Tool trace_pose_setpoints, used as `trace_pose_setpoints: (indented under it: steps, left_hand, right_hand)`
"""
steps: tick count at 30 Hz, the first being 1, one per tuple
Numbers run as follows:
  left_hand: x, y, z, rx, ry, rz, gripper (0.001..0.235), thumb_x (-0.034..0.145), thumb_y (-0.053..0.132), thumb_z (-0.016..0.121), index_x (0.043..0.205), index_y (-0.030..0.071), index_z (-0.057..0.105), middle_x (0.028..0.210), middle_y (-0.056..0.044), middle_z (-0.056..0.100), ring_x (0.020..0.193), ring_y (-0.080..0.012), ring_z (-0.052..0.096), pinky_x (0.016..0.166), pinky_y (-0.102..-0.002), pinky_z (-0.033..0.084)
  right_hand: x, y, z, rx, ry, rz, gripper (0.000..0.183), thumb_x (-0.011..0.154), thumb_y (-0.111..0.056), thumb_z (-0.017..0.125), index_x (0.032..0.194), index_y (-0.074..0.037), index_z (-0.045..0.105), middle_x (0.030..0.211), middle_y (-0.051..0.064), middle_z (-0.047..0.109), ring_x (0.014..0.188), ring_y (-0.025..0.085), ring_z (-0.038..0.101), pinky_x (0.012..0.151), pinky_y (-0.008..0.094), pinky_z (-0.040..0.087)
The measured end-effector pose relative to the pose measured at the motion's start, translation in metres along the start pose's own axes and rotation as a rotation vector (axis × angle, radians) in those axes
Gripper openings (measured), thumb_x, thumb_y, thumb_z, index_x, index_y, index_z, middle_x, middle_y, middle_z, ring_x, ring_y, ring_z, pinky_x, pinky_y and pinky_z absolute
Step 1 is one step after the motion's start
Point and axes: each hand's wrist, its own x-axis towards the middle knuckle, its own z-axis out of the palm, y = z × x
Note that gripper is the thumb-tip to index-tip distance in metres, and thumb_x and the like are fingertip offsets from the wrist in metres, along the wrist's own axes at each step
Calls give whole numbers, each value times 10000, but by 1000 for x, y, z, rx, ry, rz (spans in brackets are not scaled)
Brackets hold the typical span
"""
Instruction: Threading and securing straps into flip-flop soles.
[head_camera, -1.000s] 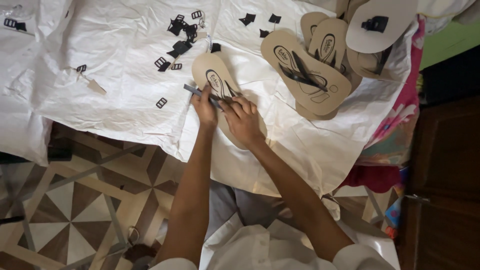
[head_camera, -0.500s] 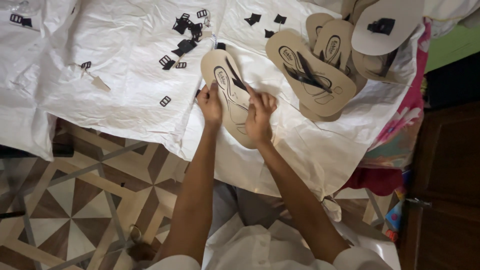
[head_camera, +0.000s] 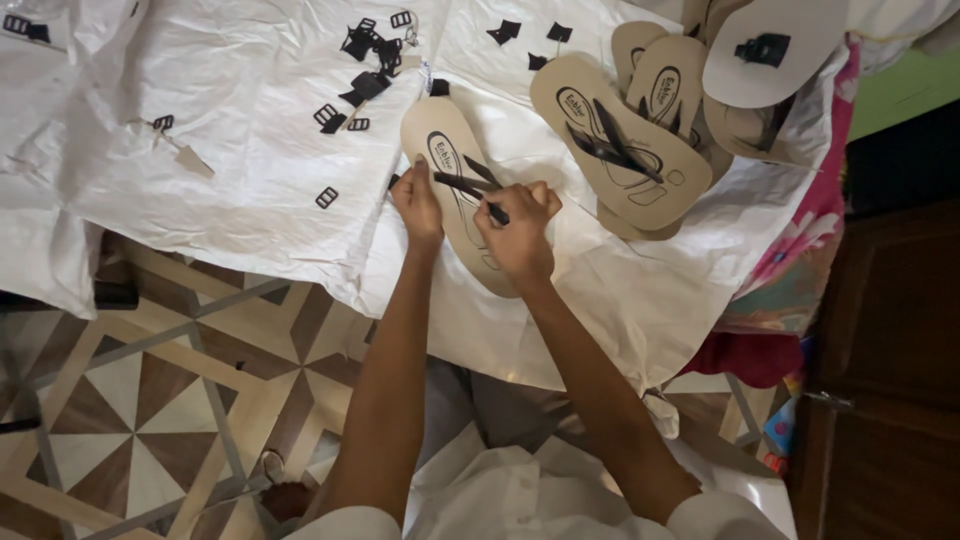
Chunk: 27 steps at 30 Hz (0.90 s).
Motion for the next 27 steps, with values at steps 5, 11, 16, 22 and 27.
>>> trace_pose_setpoints:
  steps: [5, 11, 16, 22, 27]
  left_hand:
    - [-6, 14, 7, 194, -98, 161, 396, 1015, 160, 677, 635, 116, 577, 542, 25, 533, 531, -76, 450, 522, -237, 393]
    - [2, -18, -12, 316, -205, 262, 214, 975, 79, 719, 767, 67, 671, 614, 9, 542, 650, -105, 455, 614, -306, 444]
    - [6, -14, -11, 257, -214, 206, 62, 950, 92, 762, 899, 89, 728, 598, 26, 544, 567, -80, 495, 553, -246, 432]
    - [-12, 33, 11, 239, -206, 168, 129, 920, 55, 780, 866, 93, 668, 633, 61, 496, 600, -60, 471, 581, -231, 420]
    - [-20, 56, 22, 210, -221, 111, 312, 916, 70, 779, 727, 129, 539, 587, 67, 450, 550, -50, 436, 545, -222, 384]
  right_hand:
    - [16, -57, -41, -159, -67, -237, 148, 761, -174, 767, 830, -205, 640, 736, -6, 640, 816, 243, 642, 891, 383, 447]
    - [0, -56, -1, -93, -37, -302, 172, 765, -97, 766, 748, -147, 602, 677, 37, 618, 740, 249, 666, 900, 364, 476]
    - [-2, -51, 8, -9, -129, -210, 130, 771, -97, 803, 796, -136, 681, 652, 40, 599, 722, 259, 642, 815, 383, 468]
    - [-6, -10, 17, 272, -173, -55, 156, 775, -114, 804, 789, -97, 650, 646, 78, 588, 664, 305, 642, 715, 373, 514]
    - [-5, 3, 21, 451, -180, -1, 156, 710, -53, 813, 810, -40, 694, 699, 149, 538, 616, 342, 638, 573, 385, 528]
